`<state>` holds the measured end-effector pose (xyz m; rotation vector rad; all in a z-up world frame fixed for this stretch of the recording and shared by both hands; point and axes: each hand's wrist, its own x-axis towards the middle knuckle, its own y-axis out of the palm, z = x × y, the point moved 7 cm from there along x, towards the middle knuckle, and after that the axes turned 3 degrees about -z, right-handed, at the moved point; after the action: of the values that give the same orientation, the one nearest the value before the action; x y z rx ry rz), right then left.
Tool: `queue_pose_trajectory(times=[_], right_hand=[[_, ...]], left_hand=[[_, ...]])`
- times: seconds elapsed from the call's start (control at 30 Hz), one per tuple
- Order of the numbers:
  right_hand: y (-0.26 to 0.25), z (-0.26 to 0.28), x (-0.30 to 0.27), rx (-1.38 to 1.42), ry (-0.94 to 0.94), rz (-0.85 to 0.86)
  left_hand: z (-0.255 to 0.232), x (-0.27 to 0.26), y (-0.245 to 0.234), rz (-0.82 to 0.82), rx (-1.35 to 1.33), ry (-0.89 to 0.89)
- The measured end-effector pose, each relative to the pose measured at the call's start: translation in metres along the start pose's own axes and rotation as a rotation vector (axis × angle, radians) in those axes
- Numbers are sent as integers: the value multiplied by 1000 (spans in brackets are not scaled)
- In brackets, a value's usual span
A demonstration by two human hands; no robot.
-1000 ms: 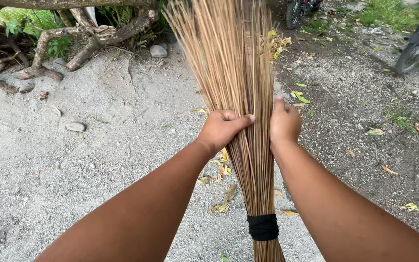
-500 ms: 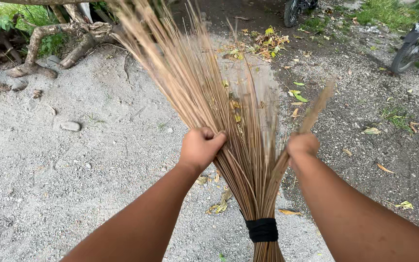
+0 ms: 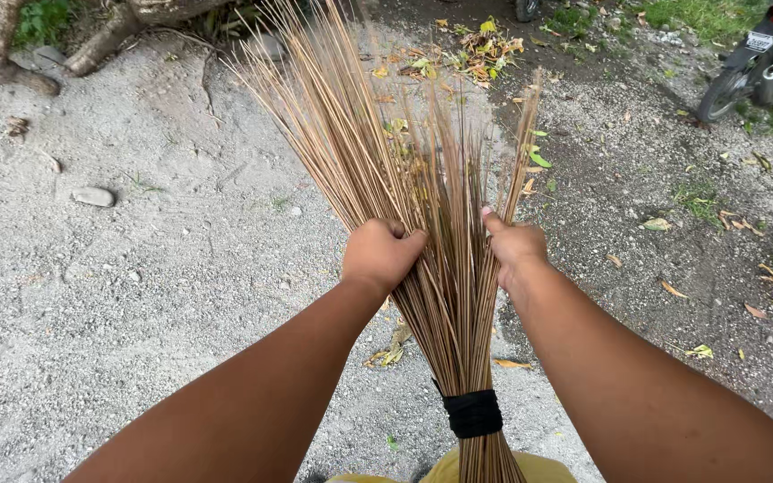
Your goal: The person sweeps leaves on the ground using a handheld broom.
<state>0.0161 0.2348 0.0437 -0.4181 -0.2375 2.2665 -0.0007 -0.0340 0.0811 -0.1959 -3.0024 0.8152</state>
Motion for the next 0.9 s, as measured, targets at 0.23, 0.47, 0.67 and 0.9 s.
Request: queue_pose_trajectory(times=[0.23, 0.47, 0.67, 0.9], right_hand=[[18, 50, -63, -524, -616, -160], [40, 114, -238, -303, -1120, 1137], [24, 116, -235, -248, -1227, 1410], [19, 120, -78, -852, -912, 941]], left_hand=[[-6, 33, 23, 111, 187, -58], [2, 62, 79, 207, 397, -161], [-4, 67, 116, 259, 479, -203], [-28, 79, 143, 309, 539, -222]])
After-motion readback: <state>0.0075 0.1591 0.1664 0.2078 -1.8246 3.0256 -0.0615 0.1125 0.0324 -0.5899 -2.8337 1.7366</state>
